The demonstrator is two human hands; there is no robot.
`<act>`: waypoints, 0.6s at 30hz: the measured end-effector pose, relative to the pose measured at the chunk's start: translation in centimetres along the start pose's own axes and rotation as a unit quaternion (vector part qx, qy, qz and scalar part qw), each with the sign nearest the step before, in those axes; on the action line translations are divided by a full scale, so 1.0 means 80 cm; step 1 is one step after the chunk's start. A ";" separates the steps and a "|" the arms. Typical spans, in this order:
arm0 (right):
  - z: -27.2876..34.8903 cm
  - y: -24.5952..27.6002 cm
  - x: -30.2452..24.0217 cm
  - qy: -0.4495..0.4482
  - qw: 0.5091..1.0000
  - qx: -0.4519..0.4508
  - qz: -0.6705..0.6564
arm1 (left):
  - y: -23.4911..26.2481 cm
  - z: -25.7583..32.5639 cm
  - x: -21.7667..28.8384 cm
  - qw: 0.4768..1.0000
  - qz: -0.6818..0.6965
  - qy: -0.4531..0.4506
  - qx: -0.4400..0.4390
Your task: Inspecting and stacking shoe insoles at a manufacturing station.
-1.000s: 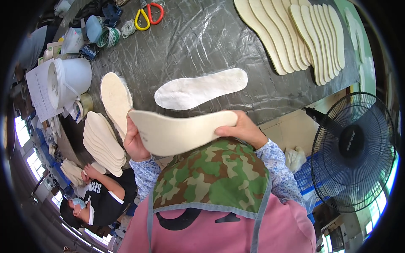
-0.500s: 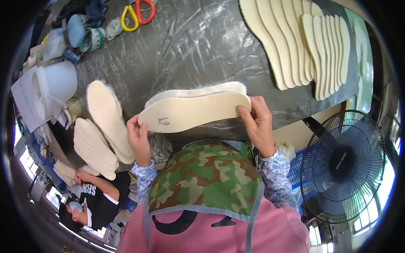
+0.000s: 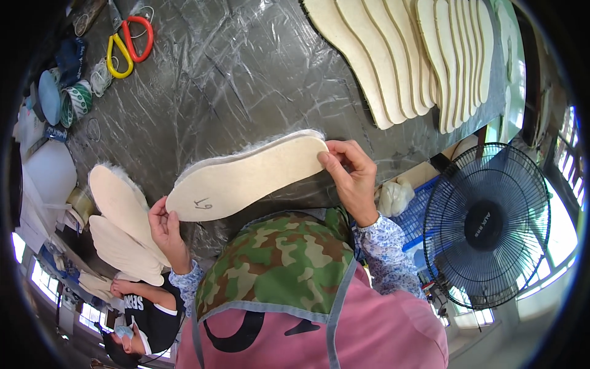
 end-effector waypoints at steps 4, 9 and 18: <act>-0.003 -0.002 0.005 0.005 1.000 0.005 0.011 | -0.001 -0.001 -0.001 1.000 -0.009 0.004 -0.003; -0.006 -0.003 0.012 -0.029 0.999 0.024 -0.035 | -0.001 -0.002 -0.005 1.000 -0.003 0.009 -0.016; -0.008 -0.003 0.016 -0.031 0.999 0.024 -0.022 | 0.000 -0.004 -0.001 1.000 -0.017 -0.001 -0.011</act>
Point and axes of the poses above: each hand's wrist, its own z-axis away from the middle knuckle, its own y-axis out of the back of the hand, x = y × z, the point moved 5 cm from there along -z, towards the middle knuckle, and after that the axes turned 2 degrees about z, right-handed, at the moved point
